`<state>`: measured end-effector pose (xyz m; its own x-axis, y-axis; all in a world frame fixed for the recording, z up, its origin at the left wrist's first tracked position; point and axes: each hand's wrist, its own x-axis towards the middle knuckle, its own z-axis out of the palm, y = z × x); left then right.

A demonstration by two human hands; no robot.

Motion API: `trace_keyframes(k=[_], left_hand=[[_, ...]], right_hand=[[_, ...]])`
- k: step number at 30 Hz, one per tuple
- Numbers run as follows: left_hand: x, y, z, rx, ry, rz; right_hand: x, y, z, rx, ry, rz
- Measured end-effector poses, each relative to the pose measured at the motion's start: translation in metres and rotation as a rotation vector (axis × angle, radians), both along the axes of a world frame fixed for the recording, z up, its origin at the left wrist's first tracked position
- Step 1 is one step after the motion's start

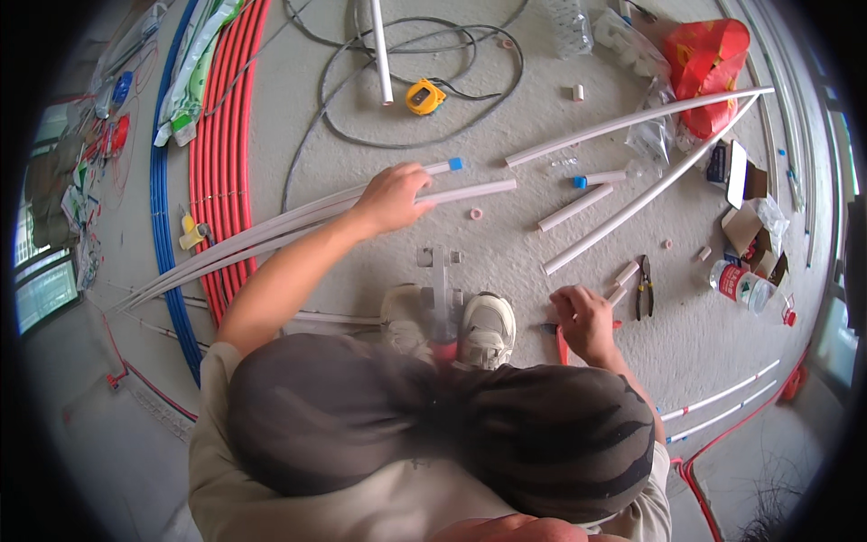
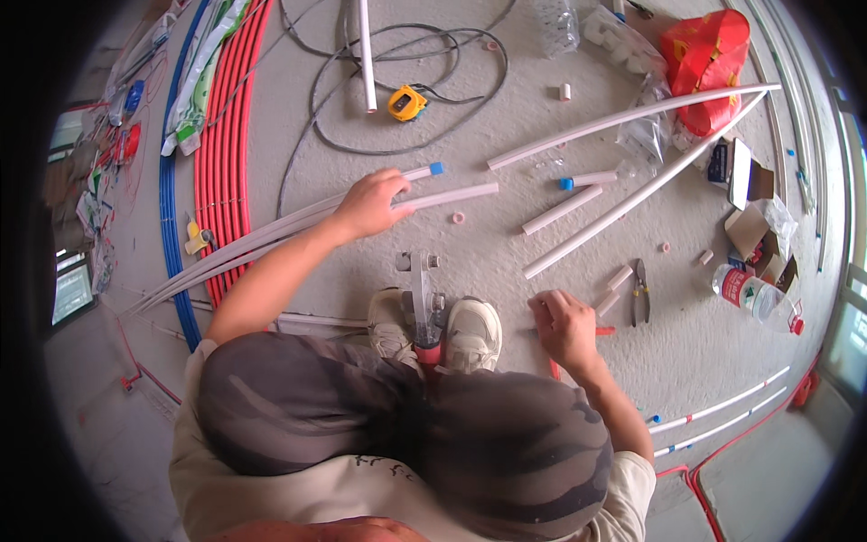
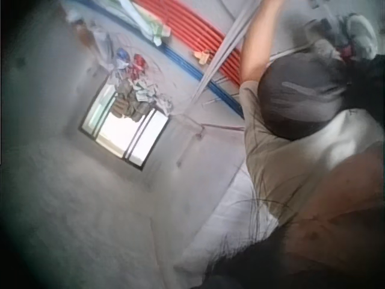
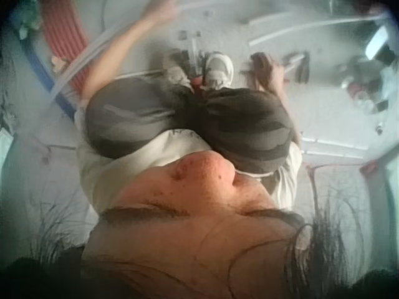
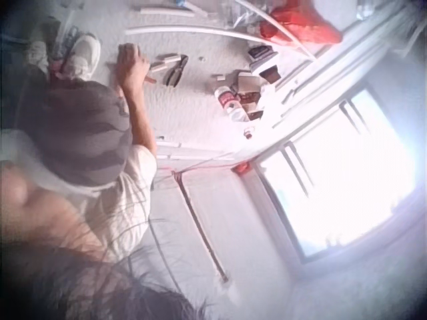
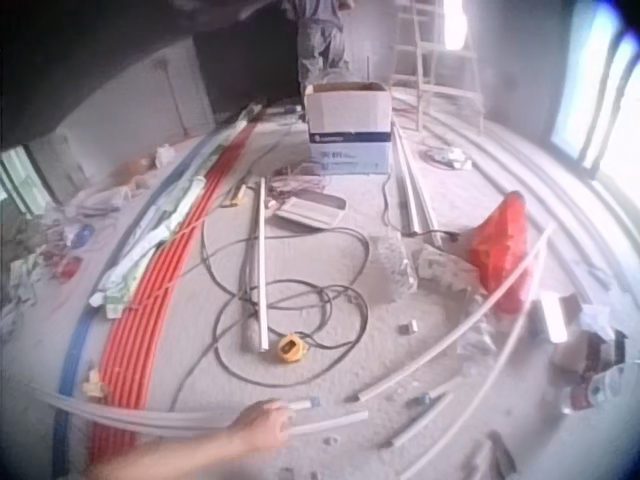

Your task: The person measures and cuts white plastic pipes using a tape measure and pipe cutter. They then connect the cut pipe segments with white plastic connectors.

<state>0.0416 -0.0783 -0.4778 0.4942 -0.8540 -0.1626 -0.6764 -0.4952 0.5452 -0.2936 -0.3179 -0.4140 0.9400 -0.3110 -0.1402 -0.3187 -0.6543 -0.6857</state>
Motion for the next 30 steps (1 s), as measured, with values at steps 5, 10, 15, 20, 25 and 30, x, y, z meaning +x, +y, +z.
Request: trace_keyframes(k=[5,10,15,20,25,30], left_hand=[[0.048,-0.060,0.001,-0.006,-0.294,0.141],[0.088,-0.089,-0.020,0.255,-0.336,0.002],[0.103,-0.080,-0.025,0.070,-0.209,0.061],[0.080,-0.067,0.008,-0.239,0.254,0.119],[0.044,-0.066,0.055,-0.102,0.312,0.052],[0.013,-0.080,0.076,-0.087,-0.010,-0.124]], right_hand=[[0.077,-0.018,0.016,-0.016,-0.096,0.016],[0.161,-0.013,-0.051,-0.166,0.099,0.288],[0.188,-0.006,-0.098,-0.319,0.176,0.370],[0.183,-0.007,-0.106,-0.525,0.112,0.446],[0.184,-0.020,-0.092,0.231,0.009,0.136],[0.199,-0.004,-0.067,1.006,-0.144,-0.083]])
